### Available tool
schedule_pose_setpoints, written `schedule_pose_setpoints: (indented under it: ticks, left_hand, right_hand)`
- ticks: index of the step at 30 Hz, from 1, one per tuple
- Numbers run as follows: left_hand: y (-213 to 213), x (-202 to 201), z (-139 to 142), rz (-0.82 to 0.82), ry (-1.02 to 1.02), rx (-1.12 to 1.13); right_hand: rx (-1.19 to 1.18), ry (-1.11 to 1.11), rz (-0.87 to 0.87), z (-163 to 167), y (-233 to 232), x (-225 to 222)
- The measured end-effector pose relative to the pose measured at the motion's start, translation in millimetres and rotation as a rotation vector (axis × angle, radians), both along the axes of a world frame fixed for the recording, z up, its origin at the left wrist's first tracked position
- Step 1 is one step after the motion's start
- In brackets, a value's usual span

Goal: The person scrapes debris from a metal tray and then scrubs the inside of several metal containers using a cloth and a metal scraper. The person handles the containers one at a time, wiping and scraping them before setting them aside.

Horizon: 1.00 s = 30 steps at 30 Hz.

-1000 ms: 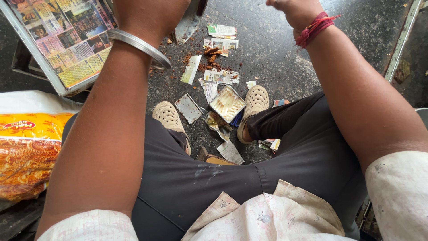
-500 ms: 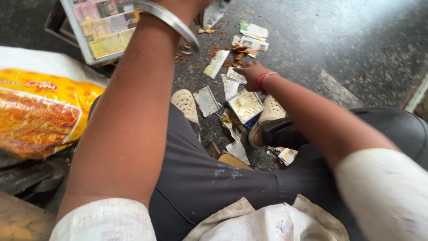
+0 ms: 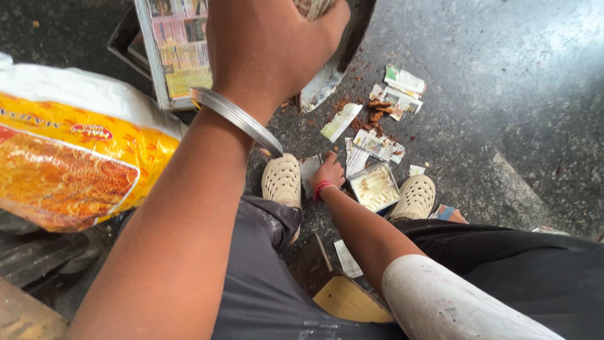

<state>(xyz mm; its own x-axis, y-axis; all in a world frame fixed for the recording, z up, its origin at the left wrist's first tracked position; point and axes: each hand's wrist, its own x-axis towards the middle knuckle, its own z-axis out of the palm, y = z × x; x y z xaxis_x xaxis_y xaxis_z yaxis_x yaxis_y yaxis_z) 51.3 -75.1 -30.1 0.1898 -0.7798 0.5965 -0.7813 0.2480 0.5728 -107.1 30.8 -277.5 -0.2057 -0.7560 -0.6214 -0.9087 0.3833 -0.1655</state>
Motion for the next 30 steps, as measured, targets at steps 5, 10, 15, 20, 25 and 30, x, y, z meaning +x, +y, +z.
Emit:
schedule_pose_setpoints:
  ticks: [5, 10, 15, 20, 25, 30]
  left_hand:
    - [-12.4, -0.5, -12.5, 0.009, -0.021, 0.068]
    - [-26.4, -17.1, -14.0, -0.097, 0.038, 0.073]
    - [-35.7, -43.3, -9.7, -0.274, 0.061, 0.093]
    - [-30.5, -78.8, -7.4, -0.416, 0.059, 0.198]
    - [-11.7, -119.6, -1.8, -0.563, 0.08, 0.382]
    - [10.5, -156.6, -4.5, -0.673, -0.08, 0.392]
  right_hand:
    - [-0.002, -0.329, 0.276, -16.6, -18.7, -16.9]
    - [-0.093, -0.431, 0.575, 22.1, -90.0, -55.8]
    - [-0.132, -0.096, 0.882, 174.7, -168.2, -146.9]
    - [-0.441, -0.088, 0.82, 300.4, -98.8, -204.6]
    - [-0.511, 0.157, 0.729, 300.6, -46.1, -191.3]
    - [-0.485, 0.043, 0.734, 249.5, -57.9, -189.2]
